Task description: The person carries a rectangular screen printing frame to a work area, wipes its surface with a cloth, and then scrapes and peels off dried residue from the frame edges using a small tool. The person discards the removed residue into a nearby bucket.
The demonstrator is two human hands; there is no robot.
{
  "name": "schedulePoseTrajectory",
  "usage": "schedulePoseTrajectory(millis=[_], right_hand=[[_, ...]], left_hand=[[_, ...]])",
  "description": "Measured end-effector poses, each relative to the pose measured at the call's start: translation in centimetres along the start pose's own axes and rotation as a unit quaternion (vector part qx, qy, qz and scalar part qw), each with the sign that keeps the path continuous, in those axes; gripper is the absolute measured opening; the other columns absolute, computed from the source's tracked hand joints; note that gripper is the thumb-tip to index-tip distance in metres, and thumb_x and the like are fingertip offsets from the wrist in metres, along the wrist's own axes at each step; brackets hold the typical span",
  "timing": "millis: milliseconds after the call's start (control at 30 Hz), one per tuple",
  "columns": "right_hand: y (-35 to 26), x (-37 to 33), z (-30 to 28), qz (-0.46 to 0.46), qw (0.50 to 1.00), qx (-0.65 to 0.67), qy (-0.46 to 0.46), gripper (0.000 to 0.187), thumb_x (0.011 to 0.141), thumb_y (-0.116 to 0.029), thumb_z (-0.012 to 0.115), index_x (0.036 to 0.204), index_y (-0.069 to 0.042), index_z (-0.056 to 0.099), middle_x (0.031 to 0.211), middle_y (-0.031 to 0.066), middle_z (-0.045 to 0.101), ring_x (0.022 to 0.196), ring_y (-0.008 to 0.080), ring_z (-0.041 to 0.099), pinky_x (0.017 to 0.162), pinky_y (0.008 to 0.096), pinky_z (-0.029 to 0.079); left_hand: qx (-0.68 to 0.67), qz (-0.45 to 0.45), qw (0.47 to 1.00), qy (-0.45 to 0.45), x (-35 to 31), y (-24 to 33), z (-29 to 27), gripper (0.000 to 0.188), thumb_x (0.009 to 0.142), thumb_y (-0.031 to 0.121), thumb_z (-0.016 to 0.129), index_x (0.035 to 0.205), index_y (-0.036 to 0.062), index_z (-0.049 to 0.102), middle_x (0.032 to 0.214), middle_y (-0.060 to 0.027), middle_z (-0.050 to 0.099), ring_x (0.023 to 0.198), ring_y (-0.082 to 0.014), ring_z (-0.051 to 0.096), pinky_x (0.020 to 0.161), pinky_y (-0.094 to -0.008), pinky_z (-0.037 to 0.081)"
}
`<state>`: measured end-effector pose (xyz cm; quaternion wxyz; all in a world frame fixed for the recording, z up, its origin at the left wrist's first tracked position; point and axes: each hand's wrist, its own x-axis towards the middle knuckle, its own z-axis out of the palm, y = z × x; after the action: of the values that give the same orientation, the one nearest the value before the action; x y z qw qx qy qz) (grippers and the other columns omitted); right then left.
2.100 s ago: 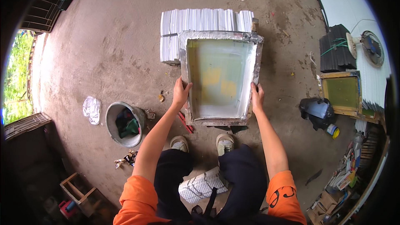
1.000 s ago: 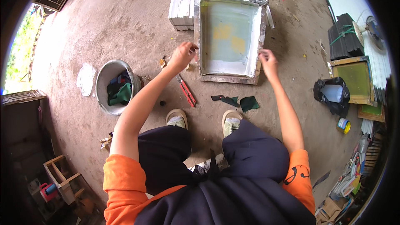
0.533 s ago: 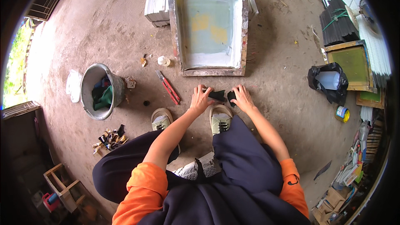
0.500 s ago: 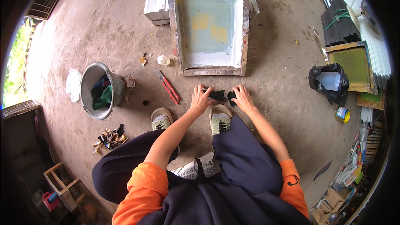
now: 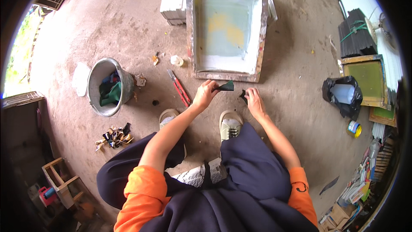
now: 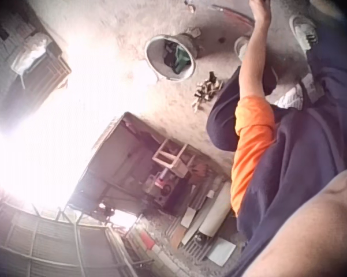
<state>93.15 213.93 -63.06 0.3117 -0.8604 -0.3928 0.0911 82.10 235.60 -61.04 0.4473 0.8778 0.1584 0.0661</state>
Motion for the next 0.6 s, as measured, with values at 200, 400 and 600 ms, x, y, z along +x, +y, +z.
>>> schedulePoseTrajectory(millis=[200,400,600], right_hand=[[-10.3,12.5,-5.9,0.012,0.975,0.183,0.128,0.013,0.083,-0.001,0.056,0.090,-0.003,0.045,0.075,0.0108,0.057,0.069,0.0167,0.060,0.060,0.0295,0.046],[-23.6,18.9,-10.0,-0.074,0.920,0.358,0.141,0.017,0.082,-0.007,0.055,0.099,-0.003,0.055,0.083,0.0119,0.064,0.077,0.0172,0.061,0.067,0.0293,0.047],[-39.0,18.1,-5.6,-0.168,0.911,0.374,-0.057,0.025,0.082,-0.022,0.059,0.097,-0.002,0.058,0.085,0.0150,0.063,0.078,0.0223,0.062,0.071,0.0322,0.047]], left_hand=[[-0.077,0.047,0.994,0.064,5.0,6.2,-10.8,0.023,0.070,0.008,0.071,0.085,0.0013,0.056,0.076,-0.0095,0.058,0.068,-0.0186,0.059,0.064,-0.0302,0.047],[-0.157,0.068,0.975,0.143,4.3,14.4,-21.2,0.045,0.073,0.003,0.068,0.113,0.0101,0.050,0.074,-0.0028,0.055,0.064,-0.0098,0.053,0.060,-0.0262,0.046],[-0.145,0.026,0.920,0.363,-4.6,8.0,-30.2,0.026,0.079,0.010,0.065,0.102,0.0024,0.058,0.087,-0.0071,0.057,0.072,-0.0125,0.061,0.062,-0.0251,0.050]])
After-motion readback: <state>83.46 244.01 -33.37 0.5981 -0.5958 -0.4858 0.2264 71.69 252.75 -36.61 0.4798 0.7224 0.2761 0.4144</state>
